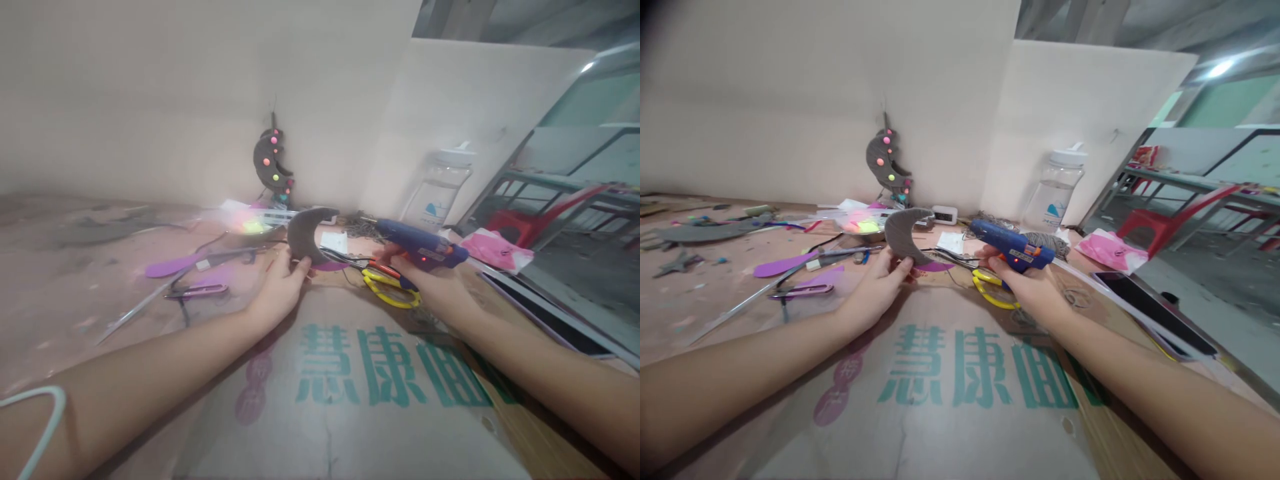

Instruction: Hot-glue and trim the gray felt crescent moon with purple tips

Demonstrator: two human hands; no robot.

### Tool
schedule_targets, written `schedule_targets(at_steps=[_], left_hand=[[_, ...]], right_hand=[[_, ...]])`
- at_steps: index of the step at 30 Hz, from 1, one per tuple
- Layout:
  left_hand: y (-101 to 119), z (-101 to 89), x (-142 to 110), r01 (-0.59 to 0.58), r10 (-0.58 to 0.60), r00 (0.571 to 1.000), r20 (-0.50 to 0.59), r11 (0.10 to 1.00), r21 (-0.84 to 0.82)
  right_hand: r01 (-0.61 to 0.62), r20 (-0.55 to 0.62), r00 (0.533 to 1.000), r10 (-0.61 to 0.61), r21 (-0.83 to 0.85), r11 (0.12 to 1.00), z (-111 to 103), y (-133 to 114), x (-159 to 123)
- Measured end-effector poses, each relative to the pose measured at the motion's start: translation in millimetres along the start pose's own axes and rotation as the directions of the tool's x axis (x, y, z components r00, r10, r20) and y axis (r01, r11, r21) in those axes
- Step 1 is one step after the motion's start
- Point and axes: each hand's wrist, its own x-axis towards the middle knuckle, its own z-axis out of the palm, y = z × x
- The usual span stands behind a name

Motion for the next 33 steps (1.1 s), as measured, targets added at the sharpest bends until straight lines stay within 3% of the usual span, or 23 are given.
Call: schedule_targets(at_steps=[5,9,17,33], left_hand=[[-3,0.0,2,-0.067,0.067,0.998,-0.001,0.998,0.012],[-2,-0.3,2,-0.066,0.065,0.997,0.030,0.998,0.025],[-1,0.7,1,-0.058,0.057,0.998,0.028,0.998,0.016],[4,1.1,-1,-0.111,0.111,0.994,0.006,0.993,0.034]], right_hand=[[-0.009,0.131,0.991,0.027,-0.142,0.990,-1,3,3],[0.048,0.213,0.977,-0.025,-0.102,0.994,-4,8,4],[0.109,0.208,0.978,-0.034,-0.362,0.926,-2,2,-3],[0.081,0.205,0.979,0.004,-0.404,0.911,-1,3,-6]])
